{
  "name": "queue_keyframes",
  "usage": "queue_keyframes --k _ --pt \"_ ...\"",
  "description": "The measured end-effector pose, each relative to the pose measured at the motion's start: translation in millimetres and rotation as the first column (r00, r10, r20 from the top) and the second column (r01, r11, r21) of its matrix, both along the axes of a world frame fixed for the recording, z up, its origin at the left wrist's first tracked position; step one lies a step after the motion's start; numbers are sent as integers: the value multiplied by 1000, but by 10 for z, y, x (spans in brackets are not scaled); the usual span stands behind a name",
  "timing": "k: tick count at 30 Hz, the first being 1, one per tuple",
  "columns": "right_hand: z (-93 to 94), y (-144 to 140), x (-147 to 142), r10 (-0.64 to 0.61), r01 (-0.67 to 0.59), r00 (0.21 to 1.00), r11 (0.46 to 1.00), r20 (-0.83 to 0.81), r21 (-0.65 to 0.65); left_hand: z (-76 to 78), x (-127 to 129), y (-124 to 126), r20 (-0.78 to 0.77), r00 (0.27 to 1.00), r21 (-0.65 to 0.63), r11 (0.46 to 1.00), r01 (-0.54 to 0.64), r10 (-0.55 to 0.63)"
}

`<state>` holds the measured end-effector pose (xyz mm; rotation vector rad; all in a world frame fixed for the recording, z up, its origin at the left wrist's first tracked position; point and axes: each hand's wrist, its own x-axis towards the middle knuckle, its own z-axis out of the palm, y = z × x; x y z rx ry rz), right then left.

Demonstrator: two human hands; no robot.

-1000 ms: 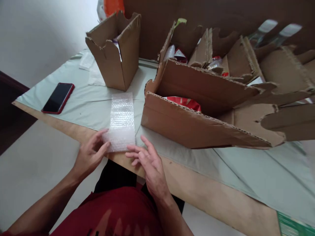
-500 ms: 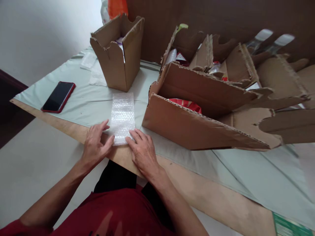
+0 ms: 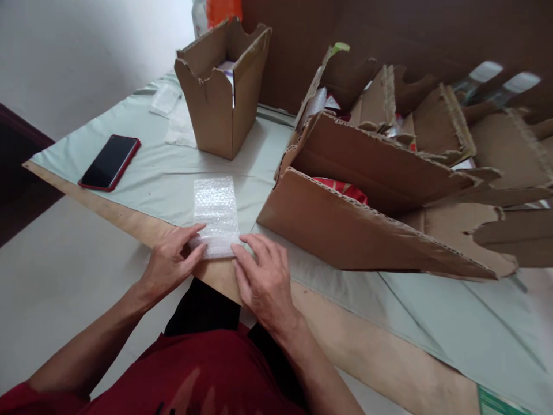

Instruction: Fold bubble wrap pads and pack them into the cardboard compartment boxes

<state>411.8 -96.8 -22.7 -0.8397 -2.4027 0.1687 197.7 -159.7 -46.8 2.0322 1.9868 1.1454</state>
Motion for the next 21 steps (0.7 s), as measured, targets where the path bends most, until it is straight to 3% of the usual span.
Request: queue_keyframes --k 4,9,11,15,17,21 --pt "-71 69 -99 107 -105 980 994 168 -22 -6 1 -16 -80 996 21 999 -30 31" --pt "38 81 -51 180 -149 974 965 134 -216 83 10 -245 -83 977 23 979 201 -199" --pt "87 54 3 182 -148 978 950 102 -273 94 2 -260 -25 974 25 974 227 -227" --pt "77 43 20 65 -56 996 989 65 -140 22 -41 -99 -26 995 -3 996 93 -93" --pt "36 63 -15 76 -68 992 994 101 -83 -22 -64 -19 -75 997 6 999 33 -33" --pt "-12 96 -72 142 -123 974 986 179 -113 -24 -70 -59 -119 989 53 994 100 -93"
